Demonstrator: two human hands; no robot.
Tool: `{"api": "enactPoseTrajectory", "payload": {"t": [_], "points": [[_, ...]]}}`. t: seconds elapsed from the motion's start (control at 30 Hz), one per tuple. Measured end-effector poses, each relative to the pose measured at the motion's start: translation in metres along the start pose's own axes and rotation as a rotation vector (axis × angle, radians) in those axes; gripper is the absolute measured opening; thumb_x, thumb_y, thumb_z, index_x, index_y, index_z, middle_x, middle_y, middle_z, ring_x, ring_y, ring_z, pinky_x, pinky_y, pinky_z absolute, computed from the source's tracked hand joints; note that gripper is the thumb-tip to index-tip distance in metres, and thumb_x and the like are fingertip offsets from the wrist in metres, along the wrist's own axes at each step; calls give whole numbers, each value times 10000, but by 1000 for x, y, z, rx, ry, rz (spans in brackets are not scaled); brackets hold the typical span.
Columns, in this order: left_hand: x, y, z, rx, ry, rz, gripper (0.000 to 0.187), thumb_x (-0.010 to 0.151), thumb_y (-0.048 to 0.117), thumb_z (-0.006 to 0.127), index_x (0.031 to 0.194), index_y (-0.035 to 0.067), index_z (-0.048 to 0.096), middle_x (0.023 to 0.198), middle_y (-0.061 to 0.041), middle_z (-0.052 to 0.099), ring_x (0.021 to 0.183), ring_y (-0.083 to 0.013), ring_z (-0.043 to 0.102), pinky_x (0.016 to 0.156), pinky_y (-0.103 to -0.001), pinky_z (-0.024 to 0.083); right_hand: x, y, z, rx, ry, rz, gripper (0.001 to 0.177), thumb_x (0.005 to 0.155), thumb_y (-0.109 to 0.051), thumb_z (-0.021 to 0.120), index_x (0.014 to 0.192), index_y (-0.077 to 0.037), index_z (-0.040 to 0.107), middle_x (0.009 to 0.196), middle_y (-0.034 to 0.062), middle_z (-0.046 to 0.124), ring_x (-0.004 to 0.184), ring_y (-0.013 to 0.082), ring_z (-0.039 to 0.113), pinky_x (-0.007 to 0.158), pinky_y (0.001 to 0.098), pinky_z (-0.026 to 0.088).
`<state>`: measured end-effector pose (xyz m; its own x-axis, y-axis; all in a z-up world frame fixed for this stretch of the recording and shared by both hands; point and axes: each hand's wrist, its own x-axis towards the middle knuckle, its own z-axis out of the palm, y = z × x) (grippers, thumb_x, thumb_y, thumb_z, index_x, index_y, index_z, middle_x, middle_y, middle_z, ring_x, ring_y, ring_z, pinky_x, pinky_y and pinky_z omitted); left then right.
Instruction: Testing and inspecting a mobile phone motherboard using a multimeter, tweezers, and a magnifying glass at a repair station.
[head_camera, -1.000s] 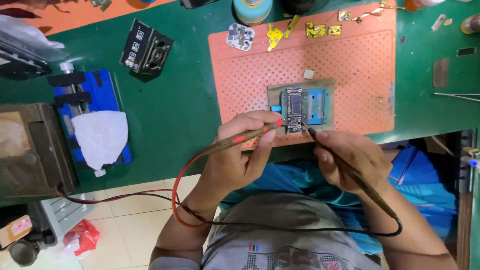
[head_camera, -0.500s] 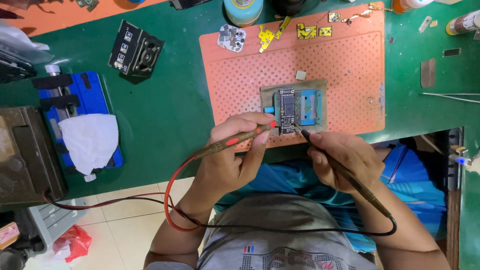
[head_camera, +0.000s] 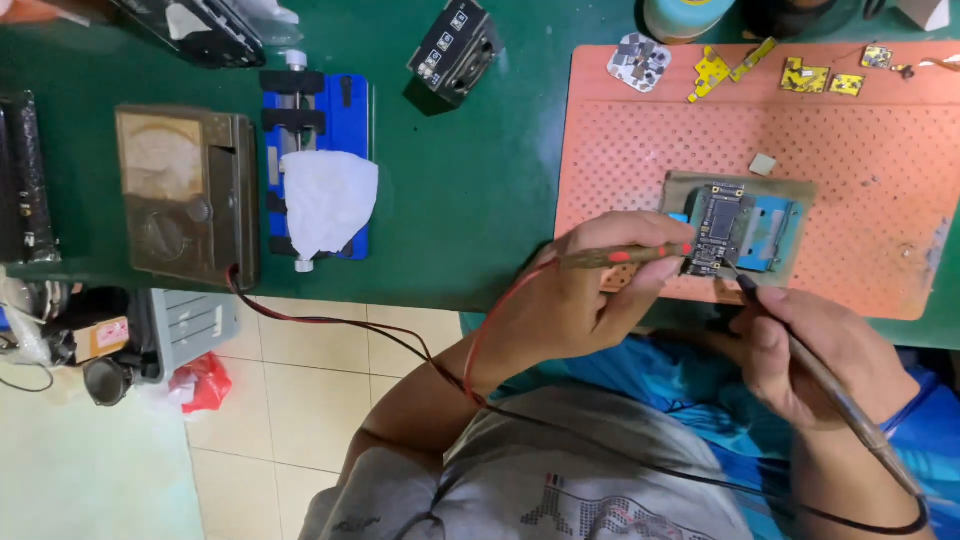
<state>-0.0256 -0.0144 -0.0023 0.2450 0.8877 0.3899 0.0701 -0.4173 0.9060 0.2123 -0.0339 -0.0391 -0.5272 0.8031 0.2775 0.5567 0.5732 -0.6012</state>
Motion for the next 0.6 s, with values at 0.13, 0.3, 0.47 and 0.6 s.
{"api": "enactPoseTrajectory", "payload": {"t": [0.13,0.3,0.47,0.6], "points": [[0,0,1,-3,11,-65,204,930,157,408,1087,29,388,1080,-123,523,1042,-262,569,863,-331,514,-1,2,-3,3,-35,25,363,839,-134,439,1085,132,457,862,158,609,789,308,614,697,379,495],[-1,-1,0,-10,31,-18,189,929,110,422,1093,31,371,1082,-123,518,1039,-270,575,912,-338,505,3,2,-2,52,-86,57,400,824,-162,416,1075,148,440,836,175,579,727,308,597,644,378,482],[11,12,-1,104,-3,-117,180,902,175,417,991,20,431,1038,-131,563,917,-224,631,746,-279,525,-22,1,17,145,78,316,321,828,-99,474,1060,122,491,935,183,595,740,185,601,688,239,483],[12,2,6,-8,3,-58,135,885,109,428,937,-12,398,969,-201,552,937,-297,595,782,-345,520,11,-18,8,-8,345,11,191,844,-104,505,930,57,564,822,143,617,696,239,625,601,299,503]]}}
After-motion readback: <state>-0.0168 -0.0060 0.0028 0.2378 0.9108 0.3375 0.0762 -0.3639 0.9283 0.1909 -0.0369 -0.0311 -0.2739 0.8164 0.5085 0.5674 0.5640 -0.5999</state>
